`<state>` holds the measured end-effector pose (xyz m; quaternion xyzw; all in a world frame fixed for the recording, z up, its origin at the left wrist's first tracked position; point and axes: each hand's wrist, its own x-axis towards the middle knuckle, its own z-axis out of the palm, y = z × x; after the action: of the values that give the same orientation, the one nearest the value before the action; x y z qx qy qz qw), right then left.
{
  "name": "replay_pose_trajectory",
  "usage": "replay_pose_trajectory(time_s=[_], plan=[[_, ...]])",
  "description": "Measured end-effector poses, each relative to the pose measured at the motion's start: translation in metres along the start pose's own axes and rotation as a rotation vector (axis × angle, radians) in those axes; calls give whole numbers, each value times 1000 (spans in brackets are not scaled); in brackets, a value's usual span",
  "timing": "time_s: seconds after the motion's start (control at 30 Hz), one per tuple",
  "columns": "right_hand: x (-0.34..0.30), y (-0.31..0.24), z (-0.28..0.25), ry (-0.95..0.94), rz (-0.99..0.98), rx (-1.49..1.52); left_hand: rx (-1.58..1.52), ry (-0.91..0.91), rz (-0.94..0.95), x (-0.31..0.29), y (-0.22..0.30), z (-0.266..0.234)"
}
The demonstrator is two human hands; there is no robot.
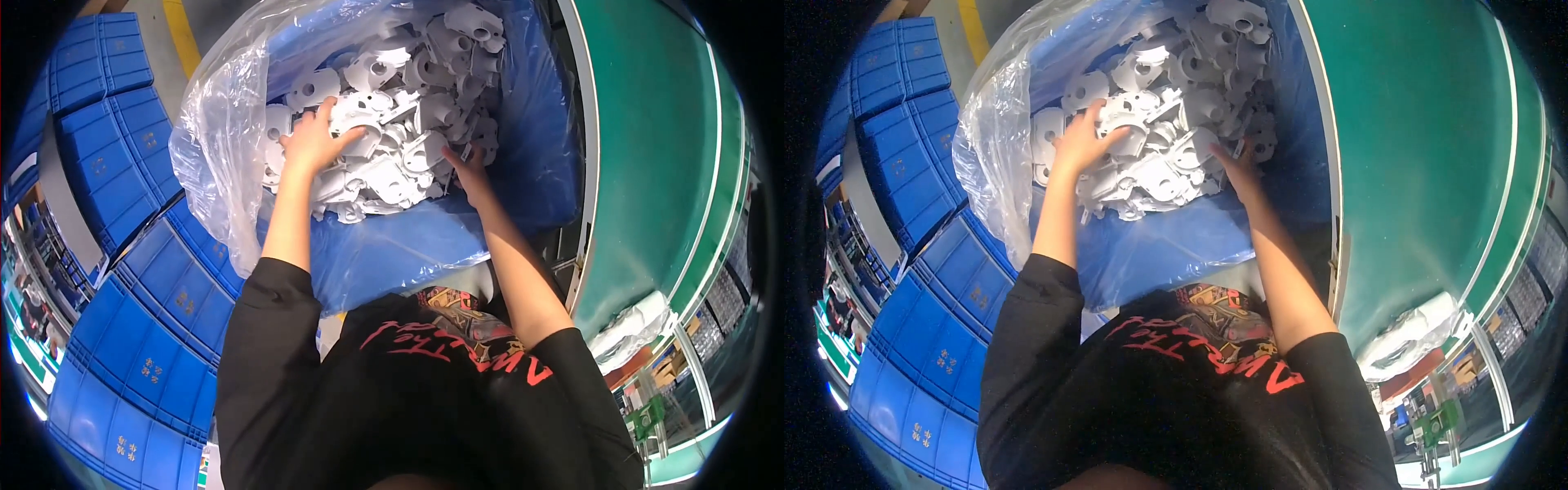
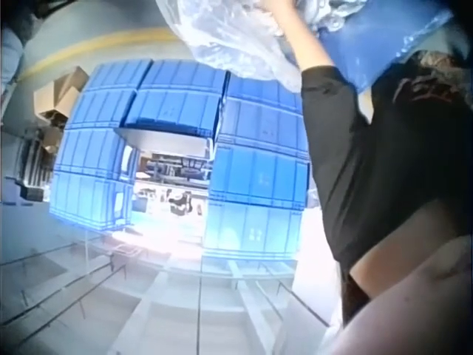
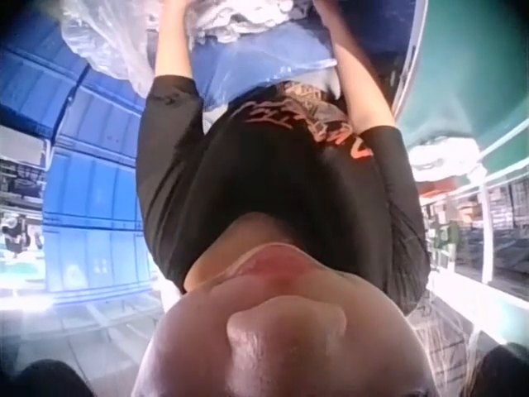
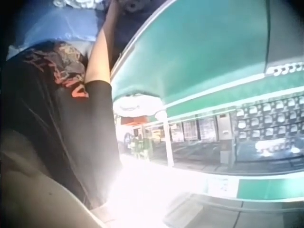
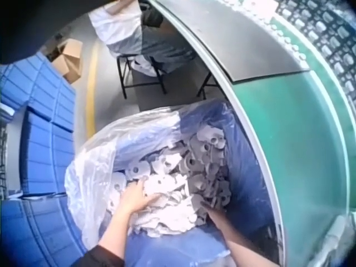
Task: Assemble small silver pins into white plastic bases using a manual press machine.
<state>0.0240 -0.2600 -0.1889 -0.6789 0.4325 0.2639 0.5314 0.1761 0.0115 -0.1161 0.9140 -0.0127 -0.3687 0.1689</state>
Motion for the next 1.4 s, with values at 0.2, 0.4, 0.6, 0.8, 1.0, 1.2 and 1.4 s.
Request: replay_pose_trajectory(time_s=[0.2, 0.4, 0.6, 0.8, 1.0, 1.2, 1.4], plan=[[17, 16, 8, 217, -575, -216, 151, 124, 8, 27, -17, -2], [21, -8, 1, 44, -480, -141, -89, 17, 43, 32, -16, 10], [16, -4, -1, 87, -255, -68, -300, 49, -1, -11, -2, 59], [-10, -37, -13, -213, 7, 0, -270, -35, -46, -4, -3, 41], [5, -18, -2, -145, 3, -42, -485, 44, -57, 15, -17, 66], [-2, -20, 3, -152, -25, -50, -372, -9, 0, -7, -3, 71], [7, -6, 13, -95, -115, -35, -639, -66, -11, 28, -35, 82]])
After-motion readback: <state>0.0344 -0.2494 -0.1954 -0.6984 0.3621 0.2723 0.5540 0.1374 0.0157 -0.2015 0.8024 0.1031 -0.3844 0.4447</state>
